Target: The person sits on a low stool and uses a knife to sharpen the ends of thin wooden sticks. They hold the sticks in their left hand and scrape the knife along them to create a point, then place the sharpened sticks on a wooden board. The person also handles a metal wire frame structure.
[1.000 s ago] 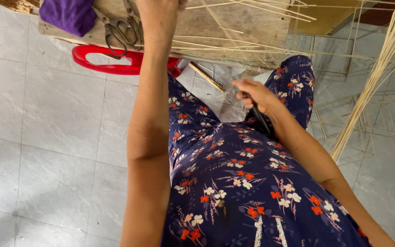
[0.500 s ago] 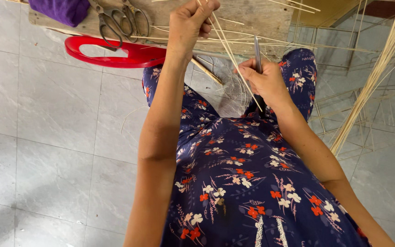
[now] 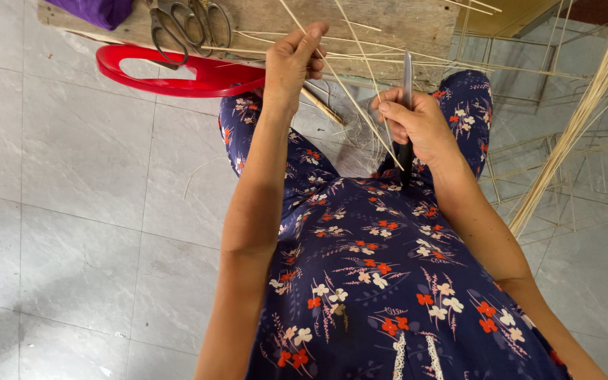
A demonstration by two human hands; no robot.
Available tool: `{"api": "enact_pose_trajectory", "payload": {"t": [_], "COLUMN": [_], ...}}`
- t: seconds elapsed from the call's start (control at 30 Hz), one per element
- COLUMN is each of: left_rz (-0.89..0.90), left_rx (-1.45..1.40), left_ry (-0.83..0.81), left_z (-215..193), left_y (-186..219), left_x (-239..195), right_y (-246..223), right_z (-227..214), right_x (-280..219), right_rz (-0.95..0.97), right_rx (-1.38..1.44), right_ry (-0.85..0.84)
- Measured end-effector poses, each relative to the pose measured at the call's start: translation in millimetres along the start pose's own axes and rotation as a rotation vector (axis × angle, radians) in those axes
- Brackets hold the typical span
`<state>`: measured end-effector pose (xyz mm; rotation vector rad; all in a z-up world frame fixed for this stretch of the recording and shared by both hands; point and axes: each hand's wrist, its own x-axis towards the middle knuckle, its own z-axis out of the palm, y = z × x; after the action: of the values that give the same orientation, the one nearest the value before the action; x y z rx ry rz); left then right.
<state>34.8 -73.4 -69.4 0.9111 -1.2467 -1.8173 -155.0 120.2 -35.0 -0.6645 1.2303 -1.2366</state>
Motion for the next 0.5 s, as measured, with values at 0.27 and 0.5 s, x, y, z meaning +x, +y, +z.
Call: {"api": "enact_pose_trajectory", "payload": {"t": [0.27, 0.5], "left_rz": [-0.123, -0.105], "left_rx": [-0.084, -0.109], "left_ry": [0.06, 0.024], "left_z": [13.4, 9.2], "left_y": [-45.5, -55.4], "left_x": [-6.6, -5.1], "right_y": [17.2, 14.8], "right_z": [4.3, 9.0], "right_x": [2.4, -5.1], "right_rz": [0.113, 0.212], "right_rx": [-0.037, -0.023], "right_ry": [-0.031, -0.057]}}
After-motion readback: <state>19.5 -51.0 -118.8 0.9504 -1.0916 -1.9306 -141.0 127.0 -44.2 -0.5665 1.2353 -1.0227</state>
